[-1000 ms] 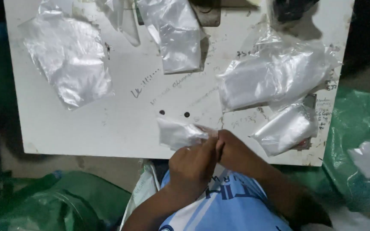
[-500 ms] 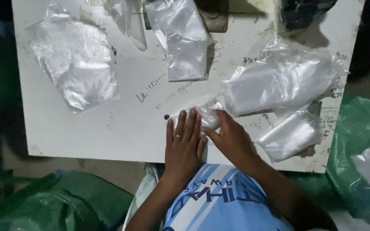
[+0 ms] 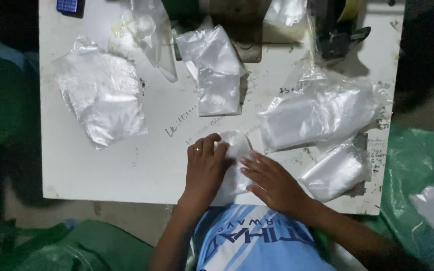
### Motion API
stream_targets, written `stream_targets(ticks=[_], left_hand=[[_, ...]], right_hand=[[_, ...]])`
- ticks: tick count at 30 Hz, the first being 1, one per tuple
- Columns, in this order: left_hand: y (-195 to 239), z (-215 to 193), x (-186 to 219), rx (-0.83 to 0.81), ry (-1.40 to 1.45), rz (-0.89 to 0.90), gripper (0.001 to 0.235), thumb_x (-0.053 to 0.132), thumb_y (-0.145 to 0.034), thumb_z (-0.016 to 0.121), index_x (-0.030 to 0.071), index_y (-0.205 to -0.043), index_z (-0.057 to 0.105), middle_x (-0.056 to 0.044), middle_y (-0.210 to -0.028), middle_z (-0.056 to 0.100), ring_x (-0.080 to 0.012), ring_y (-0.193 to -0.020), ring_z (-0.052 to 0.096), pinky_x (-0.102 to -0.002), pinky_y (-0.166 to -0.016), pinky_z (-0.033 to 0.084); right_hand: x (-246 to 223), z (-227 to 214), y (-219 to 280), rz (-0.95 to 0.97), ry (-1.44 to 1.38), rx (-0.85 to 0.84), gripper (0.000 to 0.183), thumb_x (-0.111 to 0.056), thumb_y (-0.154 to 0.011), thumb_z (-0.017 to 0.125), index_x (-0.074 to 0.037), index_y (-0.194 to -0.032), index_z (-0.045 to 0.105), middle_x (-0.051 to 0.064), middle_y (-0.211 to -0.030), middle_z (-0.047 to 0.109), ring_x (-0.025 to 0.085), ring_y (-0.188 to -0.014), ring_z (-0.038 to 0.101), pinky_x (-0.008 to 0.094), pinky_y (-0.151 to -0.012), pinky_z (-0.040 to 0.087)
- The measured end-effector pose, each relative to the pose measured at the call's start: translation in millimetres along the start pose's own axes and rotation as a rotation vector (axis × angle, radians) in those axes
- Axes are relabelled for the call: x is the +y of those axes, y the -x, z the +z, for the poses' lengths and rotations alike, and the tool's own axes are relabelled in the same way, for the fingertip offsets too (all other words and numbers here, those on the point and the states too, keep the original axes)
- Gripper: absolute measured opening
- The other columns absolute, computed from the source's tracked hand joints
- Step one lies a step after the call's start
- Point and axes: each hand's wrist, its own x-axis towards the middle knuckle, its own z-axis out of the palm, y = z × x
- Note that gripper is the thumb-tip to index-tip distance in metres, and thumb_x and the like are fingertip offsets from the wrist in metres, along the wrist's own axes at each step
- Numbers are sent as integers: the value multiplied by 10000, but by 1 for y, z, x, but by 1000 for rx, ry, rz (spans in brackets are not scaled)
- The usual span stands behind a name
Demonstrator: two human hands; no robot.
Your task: Folding plastic bags into smaller rectangular shapes on a work table
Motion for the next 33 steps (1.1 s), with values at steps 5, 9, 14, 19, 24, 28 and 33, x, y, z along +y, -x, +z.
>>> stream_targets(ticks=[5, 9, 14, 19, 24, 28, 33], left_hand=[[0, -5, 5, -45, 81, -10, 282, 199, -851, 788, 112, -1091, 670, -140, -1229, 570, -440, -1208, 524, -561, -1001, 370], [14, 11, 4, -43, 93, 157, 238, 149, -814, 798, 220, -995, 661, -49, -1173, 598, -371, -1239, 495, -584, -1023, 337], [24, 6, 8, -108, 168, 141, 341, 376, -888, 729, 196, -1153, 612, -66, -1017, 665, -325, -1114, 594, -574, -1036, 309], [11, 31, -5, 44, 30, 80, 239, 359, -913, 718, 185, -1063, 650, -76, -1045, 618, -339, -1083, 555, -557, -989, 338], [-7, -3, -8, 186, 33, 105, 270, 117, -807, 734, 187, -1049, 638, -86, -1107, 605, -336, -1046, 551, -493, -888, 338], [12, 5, -11, 64, 54, 234, 273, 147, -803, 731, 184, -1063, 658, -65, -1063, 670, -341, -1100, 585, -486, -885, 350], [27, 3, -12, -117, 134, 113, 236, 367, -997, 612, 166, -1117, 585, -76, -1057, 592, -332, -1018, 557, -483, -1000, 327]], right_hand=[[9, 17, 11, -168, 162, -126, 467, -387, -1070, 478, -164, -1481, 492, 21, -1632, 396, 300, -1523, 309, 537, -1221, 278], [5, -6, 7, 264, -115, 12, 829, -415, -897, 765, -128, -1566, 367, 14, -1543, 442, 286, -1426, 399, 506, -1178, 312], [37, 7, 7, 362, -109, -152, 663, -499, -896, 737, -198, -1439, 504, -54, -1032, 615, 219, -1138, 529, 449, -978, 381], [14, -4, -11, 122, 275, -20, 451, -477, -984, 616, -218, -1352, 605, 34, -1368, 543, 307, -1343, 487, 461, -1031, 442], [13, 7, -7, -160, -59, -190, 430, -276, -940, 757, -71, -1306, 664, 135, -1476, 575, 403, -1413, 454, 598, -1178, 334], [16, 13, 3, 209, 36, 30, 875, -507, -854, 826, -143, -1541, 426, 40, -1463, 530, 259, -1334, 491, 395, -1073, 397], [19, 11, -13, 164, 80, -168, 235, -358, -972, 679, -212, -1155, 702, 3, -1072, 673, 282, -1005, 559, 414, -854, 444]])
